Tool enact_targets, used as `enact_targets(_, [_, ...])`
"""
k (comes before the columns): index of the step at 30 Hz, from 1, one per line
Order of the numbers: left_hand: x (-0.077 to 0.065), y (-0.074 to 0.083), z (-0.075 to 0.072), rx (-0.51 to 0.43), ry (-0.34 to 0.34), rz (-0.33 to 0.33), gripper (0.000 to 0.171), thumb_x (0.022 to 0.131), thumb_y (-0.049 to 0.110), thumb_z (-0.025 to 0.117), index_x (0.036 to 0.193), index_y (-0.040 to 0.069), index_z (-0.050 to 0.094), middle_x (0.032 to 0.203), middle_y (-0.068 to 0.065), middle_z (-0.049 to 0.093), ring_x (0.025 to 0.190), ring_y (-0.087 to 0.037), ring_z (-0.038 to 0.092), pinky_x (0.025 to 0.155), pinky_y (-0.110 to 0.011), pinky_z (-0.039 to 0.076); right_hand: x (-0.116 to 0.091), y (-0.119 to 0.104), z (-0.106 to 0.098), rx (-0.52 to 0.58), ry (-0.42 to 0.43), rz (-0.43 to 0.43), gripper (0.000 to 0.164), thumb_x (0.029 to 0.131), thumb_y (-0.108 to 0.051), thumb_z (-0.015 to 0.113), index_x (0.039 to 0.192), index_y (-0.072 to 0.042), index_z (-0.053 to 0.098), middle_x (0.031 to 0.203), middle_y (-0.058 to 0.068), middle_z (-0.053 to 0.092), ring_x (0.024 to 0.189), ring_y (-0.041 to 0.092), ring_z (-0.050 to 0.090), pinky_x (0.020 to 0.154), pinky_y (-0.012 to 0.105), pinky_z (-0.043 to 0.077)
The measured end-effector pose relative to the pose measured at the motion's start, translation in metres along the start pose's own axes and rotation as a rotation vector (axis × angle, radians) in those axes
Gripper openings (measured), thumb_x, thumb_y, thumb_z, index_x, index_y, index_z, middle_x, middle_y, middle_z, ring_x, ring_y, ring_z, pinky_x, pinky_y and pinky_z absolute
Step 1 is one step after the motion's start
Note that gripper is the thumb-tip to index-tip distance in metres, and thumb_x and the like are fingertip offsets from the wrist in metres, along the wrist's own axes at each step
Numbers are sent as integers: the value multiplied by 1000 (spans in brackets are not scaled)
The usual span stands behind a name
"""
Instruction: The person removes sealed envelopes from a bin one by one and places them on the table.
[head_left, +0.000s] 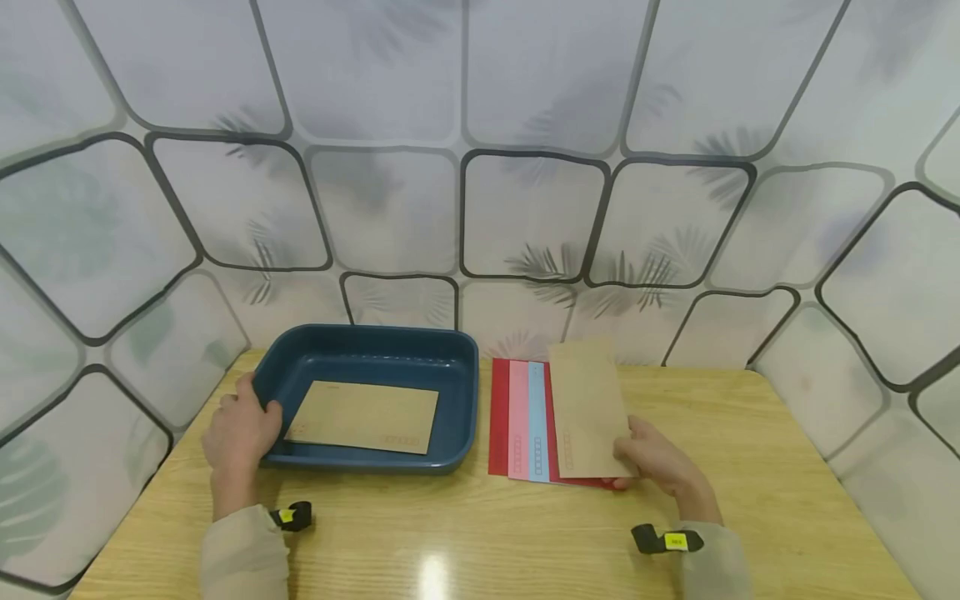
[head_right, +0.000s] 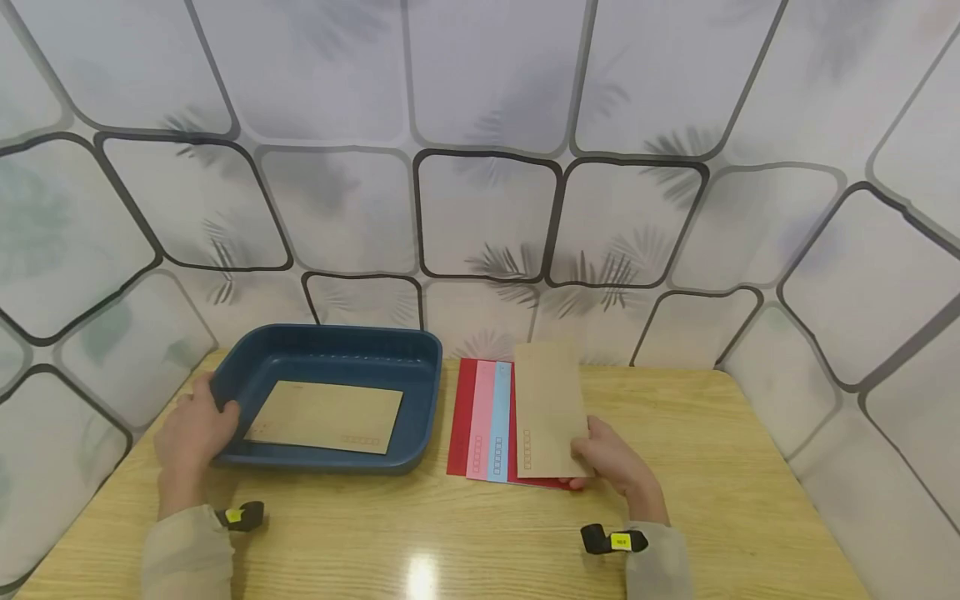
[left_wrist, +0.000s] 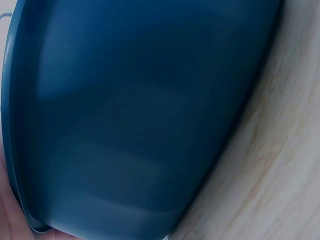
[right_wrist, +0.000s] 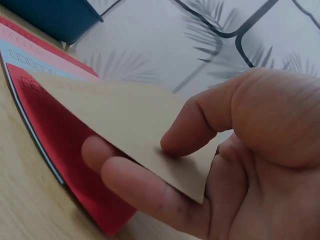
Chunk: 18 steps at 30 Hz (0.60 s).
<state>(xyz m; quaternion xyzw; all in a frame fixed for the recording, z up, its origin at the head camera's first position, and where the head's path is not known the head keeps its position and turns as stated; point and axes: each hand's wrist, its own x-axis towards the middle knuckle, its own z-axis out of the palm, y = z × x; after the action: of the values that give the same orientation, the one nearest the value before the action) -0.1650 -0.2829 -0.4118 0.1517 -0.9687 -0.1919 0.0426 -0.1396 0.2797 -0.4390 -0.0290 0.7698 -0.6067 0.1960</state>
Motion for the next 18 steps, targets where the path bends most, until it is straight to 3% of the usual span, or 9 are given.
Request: enact_targets(18, [2,-1,1,2,-12,3,66,91,28,39,143,-1,9,116,-42,39,95,-55,45,67,-64,42,-13,5,-13,14,87,74,39,85,0,34,121,15,31,86,22,64,65,33,63,53,37,57])
